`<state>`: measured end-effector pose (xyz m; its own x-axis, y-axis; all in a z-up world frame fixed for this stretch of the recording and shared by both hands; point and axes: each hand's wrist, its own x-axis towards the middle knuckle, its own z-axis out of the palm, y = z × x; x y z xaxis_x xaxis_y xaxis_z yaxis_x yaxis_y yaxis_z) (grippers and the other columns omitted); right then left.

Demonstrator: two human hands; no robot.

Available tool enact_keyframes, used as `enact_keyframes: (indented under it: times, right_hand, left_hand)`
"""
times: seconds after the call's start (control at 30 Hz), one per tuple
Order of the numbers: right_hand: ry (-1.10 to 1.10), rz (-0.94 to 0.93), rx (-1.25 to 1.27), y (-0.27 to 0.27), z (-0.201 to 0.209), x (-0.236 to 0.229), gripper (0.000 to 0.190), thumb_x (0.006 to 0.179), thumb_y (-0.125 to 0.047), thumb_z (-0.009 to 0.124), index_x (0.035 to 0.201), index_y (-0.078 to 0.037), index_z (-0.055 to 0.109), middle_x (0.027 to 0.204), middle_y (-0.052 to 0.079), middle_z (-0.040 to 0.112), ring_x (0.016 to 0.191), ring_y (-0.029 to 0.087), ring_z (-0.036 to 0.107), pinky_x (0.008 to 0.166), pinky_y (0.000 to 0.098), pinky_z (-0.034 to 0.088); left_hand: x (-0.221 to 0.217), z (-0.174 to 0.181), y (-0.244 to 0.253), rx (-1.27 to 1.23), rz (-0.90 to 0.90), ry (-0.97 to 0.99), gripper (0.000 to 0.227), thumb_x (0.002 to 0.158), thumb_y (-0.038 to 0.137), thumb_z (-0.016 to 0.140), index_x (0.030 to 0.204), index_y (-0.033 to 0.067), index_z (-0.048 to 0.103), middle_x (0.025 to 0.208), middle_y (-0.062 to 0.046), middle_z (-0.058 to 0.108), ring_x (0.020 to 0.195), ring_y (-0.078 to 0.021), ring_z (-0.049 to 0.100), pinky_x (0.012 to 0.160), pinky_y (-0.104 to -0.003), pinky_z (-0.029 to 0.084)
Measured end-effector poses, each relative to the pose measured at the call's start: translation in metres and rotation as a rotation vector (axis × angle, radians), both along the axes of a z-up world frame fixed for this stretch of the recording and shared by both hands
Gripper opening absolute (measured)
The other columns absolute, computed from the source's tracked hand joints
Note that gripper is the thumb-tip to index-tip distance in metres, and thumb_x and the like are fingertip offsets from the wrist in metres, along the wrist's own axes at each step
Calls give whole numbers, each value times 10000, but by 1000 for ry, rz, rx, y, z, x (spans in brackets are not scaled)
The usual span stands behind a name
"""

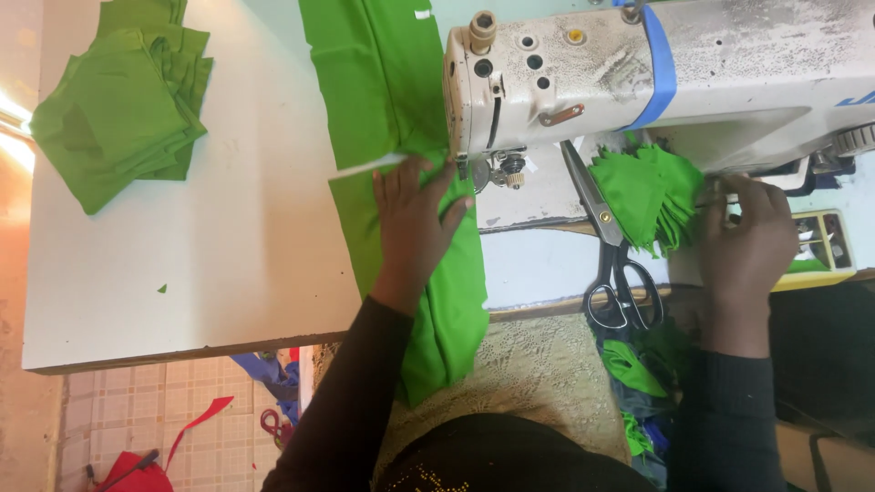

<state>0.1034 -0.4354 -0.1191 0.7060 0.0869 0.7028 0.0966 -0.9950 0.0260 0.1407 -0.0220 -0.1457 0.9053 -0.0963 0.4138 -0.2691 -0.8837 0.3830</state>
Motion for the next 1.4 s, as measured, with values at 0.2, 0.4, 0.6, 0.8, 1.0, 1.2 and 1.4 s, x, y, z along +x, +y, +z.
enact_keyframes:
  times: [0.2, 0.4, 0.6, 0.8, 1.0, 1.2, 1.4]
  right_hand:
    - [-43, 132, -80, 16, 50, 2, 204, 1061, 121, 691, 1237, 93, 789, 1226, 260, 790, 1133, 418, 752, 833, 471, 614]
    - [175, 358, 329, 103, 38, 46, 215, 1016, -3, 773, 1230, 15, 758, 1192, 190, 758, 915, 307, 735, 762, 408, 551]
    - [522, 321, 228, 168, 3, 79, 183, 901, -185, 748, 1073, -124, 767, 1023, 159, 744, 1152, 441, 680, 863, 552, 581]
    - [544, 211, 122, 156, -33, 89, 122, 941, -266, 742, 1020, -174, 744, 1099, 139, 738, 1121, 380, 708, 865, 480, 595]
    - [493, 329, 104, 167, -4, 85, 214, 926, -221, 728, 1137, -187, 728, 954, 86, 704, 999, 351, 729, 797, 459, 607]
    - [489, 332, -1, 191, -5, 89, 262, 953, -290, 735, 1063, -55, 765, 1016, 166, 746, 1057, 361, 728, 914, 435, 589]
    - [655, 249, -47, 216, 14, 92, 396, 1014, -316, 616, 981, 49, 765, 955, 267, 737, 961, 405, 724, 813, 483, 591]
  left_hand:
    - [-18, 2, -3, -33, 28, -30, 558, 903, 474, 758, 1391, 225, 653, 1273, -107, 555, 1265, -359, 500, 1181, -709, 235]
    - [36, -16, 6, 5, -3, -81, 519, 914, 551, 715, 1322, 230, 693, 1319, -169, 570, 1304, -393, 473, 1140, -742, 228]
    - [9, 6, 18, 94, -148, -176, 687, 806, 539, 835, 1380, 216, 639, 1404, -157, 519, 1373, -411, 479, 1145, -707, 322]
    - [-70, 8, 7, 75, -253, -50, 480, 952, 344, 689, 1398, 184, 611, 1451, -127, 524, 1435, -358, 448, 1196, -651, 269]
    - [-85, 3, 5, 87, -198, -123, 442, 983, 424, 616, 1382, 234, 617, 1403, -54, 573, 1382, -260, 512, 1225, -594, 240]
    - [-100, 12, 2, 5, -263, -112, 427, 984, 390, 636, 1368, 202, 632, 1350, -82, 602, 1341, -287, 549, 1225, -619, 191]
    - [-99, 14, -9, -203, -292, -77, 298, 963, 327, 690, 1248, 242, 704, 1277, -35, 636, 1254, -267, 608, 1177, -563, 341]
